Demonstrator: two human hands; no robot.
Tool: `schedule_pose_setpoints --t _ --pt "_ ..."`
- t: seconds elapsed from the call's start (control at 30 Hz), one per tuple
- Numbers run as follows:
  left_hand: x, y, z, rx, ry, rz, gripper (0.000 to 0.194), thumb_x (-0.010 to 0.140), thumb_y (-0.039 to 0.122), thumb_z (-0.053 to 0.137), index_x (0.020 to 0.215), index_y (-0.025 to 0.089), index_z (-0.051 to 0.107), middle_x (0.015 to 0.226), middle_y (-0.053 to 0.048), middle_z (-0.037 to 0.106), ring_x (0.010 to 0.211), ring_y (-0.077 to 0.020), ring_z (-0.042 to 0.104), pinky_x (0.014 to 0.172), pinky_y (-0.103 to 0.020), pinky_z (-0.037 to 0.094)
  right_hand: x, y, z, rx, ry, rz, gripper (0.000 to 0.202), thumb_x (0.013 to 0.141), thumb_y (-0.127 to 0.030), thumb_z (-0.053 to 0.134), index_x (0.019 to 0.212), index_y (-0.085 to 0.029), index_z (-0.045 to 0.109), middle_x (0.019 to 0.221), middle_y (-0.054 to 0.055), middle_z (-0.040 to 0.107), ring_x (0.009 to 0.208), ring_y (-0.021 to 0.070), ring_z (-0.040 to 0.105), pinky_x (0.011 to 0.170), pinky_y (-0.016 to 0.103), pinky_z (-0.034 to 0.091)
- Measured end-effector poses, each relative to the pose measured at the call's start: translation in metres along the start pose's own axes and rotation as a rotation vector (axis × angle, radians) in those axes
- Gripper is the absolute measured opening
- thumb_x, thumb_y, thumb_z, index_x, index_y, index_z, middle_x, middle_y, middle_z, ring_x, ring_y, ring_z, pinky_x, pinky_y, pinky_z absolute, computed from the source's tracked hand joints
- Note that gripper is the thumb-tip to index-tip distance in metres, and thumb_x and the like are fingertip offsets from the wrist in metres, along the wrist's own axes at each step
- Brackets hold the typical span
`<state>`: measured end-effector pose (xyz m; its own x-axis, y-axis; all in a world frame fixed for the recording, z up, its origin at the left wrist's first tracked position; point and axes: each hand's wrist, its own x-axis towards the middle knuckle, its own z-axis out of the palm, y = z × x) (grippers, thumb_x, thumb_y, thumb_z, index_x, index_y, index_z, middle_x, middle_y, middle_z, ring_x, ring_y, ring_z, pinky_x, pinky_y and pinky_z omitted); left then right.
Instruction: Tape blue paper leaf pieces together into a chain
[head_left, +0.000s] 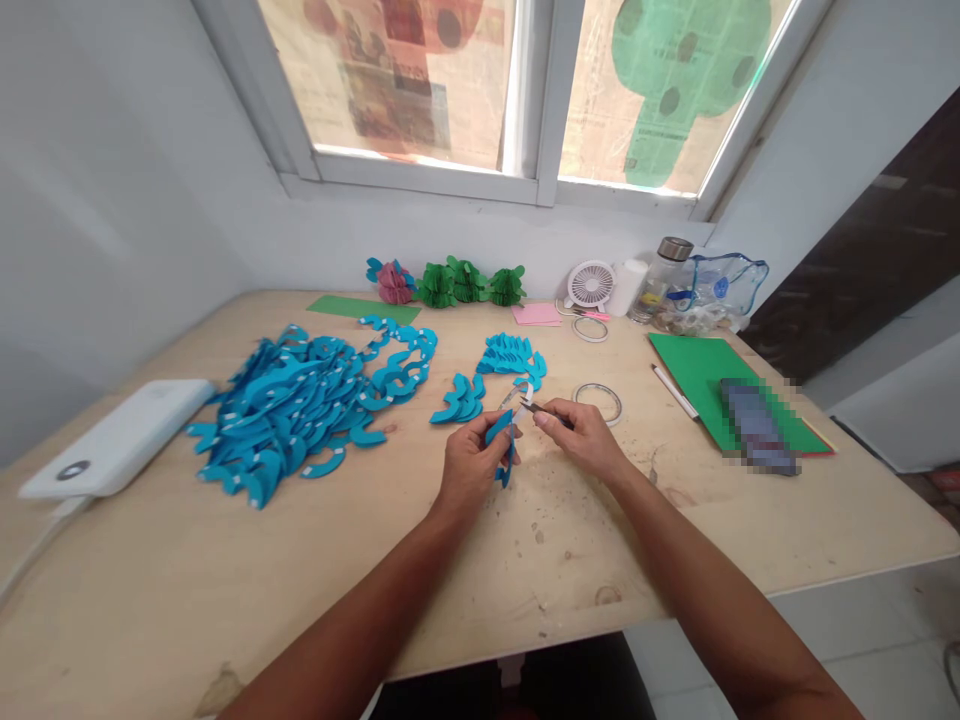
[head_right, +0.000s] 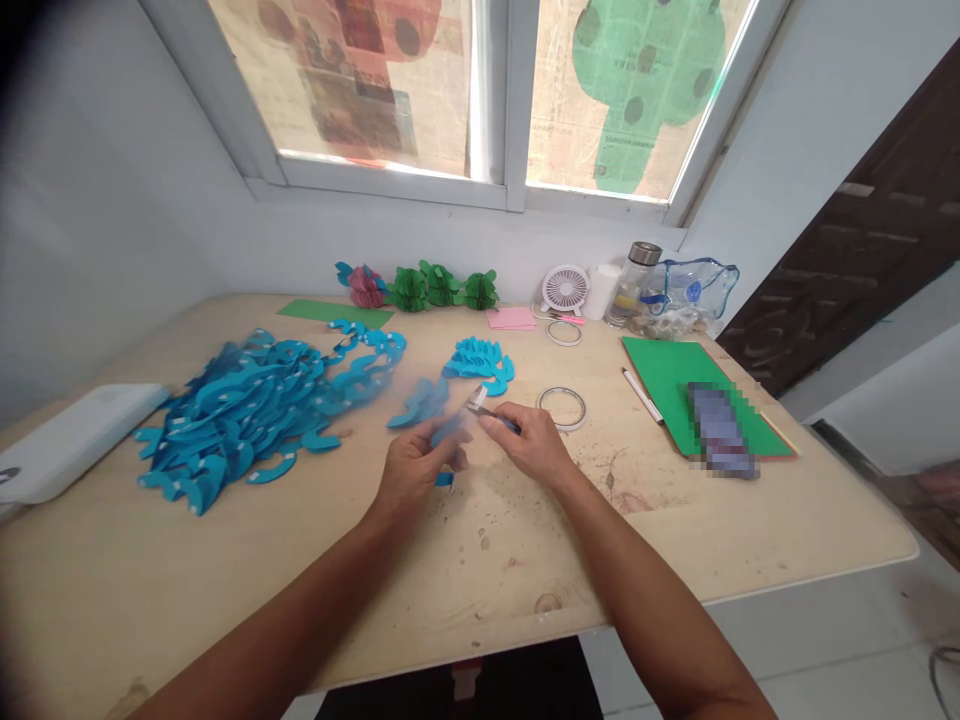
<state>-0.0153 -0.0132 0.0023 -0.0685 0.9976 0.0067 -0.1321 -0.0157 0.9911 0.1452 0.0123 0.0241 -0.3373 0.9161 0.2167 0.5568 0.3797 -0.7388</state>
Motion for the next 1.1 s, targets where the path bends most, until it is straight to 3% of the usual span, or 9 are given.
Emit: schedule_pose_setpoints --t 0.23,0.43,0.83,1.1 --pt "-0.0006 0.0003 0.0007 -0.044 0.014 0.008 0.027 0.068 0.030 0.062 0.091 0.015 0.064 0.070 0.000 0.062 0.044 -0.0077 0.053 0.043 -0.021 0.042 0.0000 -0.0011 -0.0006 -0.007 0.010 0.001 0.036 0.083 -0.046 0.044 0.070 -0.016 0.059 0.053 -0.003 0.040 0.051 0.0087 0.035 0.048 0.022 0.022" --pt "-0.0024 0.0001 -0.0011 -0.011 -0.026 0.050 0.040 0.071 0.028 0.060 0.109 0.019 0.063 0.070 0.001 0.060 0.041 -0.0067 0.052 0.040 -0.019 0.040 -0.0001 -0.0013 -0.0007 -0.017 0.036 0.000 0.037 0.083 -0.047 0.044 0.068 -0.016 0.058 0.052 -0.003 0.040 0.051 0.0089 0.035 0.048 0.022 0.023" --pt "-0.0046 0.0033 -0.0006 -0.001 -0.007 0.064 0.038 0.071 0.028 0.058 0.107 0.020 0.065 0.069 0.000 0.060 0.038 -0.0055 0.050 0.036 -0.018 0.037 0.0002 0.0029 0.0034 0.001 0.123 0.056 0.036 0.082 -0.048 0.045 0.068 -0.017 0.055 0.052 -0.004 0.037 0.051 0.0092 0.035 0.048 0.022 0.024" --pt "-0.0038 0.0003 -0.0015 -0.018 -0.027 0.062 0.038 0.071 0.028 0.059 0.107 0.020 0.065 0.071 0.001 0.060 0.039 -0.0060 0.051 0.038 -0.019 0.038 0.0002 0.0004 0.0038 0.001 0.040 0.012 0.032 0.082 -0.044 0.047 0.074 -0.016 0.060 0.057 -0.004 0.042 0.054 0.0089 0.037 0.050 0.022 0.024"
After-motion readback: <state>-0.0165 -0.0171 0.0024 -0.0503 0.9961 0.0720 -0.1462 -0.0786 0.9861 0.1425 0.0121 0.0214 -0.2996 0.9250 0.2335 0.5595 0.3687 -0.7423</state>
